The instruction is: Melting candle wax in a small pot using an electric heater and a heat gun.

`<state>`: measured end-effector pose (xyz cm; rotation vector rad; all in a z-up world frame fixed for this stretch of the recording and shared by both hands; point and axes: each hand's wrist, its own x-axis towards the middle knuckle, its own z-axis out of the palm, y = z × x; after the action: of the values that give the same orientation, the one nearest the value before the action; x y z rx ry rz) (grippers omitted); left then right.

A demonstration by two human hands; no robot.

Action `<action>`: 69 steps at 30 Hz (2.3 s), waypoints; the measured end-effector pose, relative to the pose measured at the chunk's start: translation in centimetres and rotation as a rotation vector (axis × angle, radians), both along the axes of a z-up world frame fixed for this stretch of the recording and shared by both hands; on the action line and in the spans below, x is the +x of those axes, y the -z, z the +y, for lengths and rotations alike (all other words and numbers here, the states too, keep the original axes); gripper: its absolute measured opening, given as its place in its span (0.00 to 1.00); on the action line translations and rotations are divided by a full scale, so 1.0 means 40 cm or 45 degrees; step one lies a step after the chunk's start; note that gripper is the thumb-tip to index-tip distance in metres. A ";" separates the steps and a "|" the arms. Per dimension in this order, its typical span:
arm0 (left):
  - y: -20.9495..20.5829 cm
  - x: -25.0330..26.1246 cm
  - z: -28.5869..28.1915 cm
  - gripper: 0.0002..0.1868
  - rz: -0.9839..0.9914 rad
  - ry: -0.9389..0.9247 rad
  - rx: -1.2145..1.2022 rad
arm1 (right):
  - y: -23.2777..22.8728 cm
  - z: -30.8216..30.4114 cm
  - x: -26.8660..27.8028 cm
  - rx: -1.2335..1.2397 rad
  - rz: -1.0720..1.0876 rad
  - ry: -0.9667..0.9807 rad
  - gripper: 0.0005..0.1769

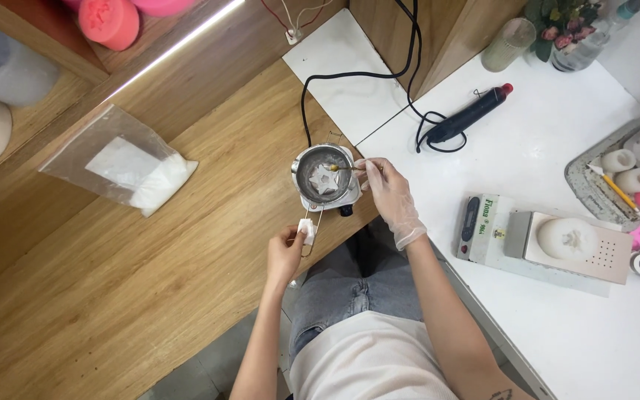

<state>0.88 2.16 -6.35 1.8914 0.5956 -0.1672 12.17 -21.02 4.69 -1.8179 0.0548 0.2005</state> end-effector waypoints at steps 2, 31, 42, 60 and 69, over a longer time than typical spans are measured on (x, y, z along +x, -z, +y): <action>-0.008 0.010 0.007 0.16 0.024 -0.024 -0.156 | 0.005 -0.005 0.003 0.030 0.033 0.022 0.16; -0.127 0.051 -0.036 0.13 0.038 0.296 0.493 | -0.028 -0.015 -0.035 0.151 0.050 0.060 0.19; -0.106 0.075 -0.013 0.11 0.106 0.406 0.672 | -0.014 -0.017 -0.026 0.019 0.023 0.028 0.19; -0.080 0.079 -0.009 0.11 0.041 0.471 0.772 | -0.197 0.196 0.165 -0.796 0.050 -0.744 0.20; -0.141 0.060 -0.008 0.13 0.027 0.491 0.689 | -0.109 0.195 0.200 -0.757 0.026 -0.624 0.24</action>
<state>3.26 1.85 -0.72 2.5247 0.2964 -0.2973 20.15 -13.20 9.06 -2.3997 -0.3557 0.5989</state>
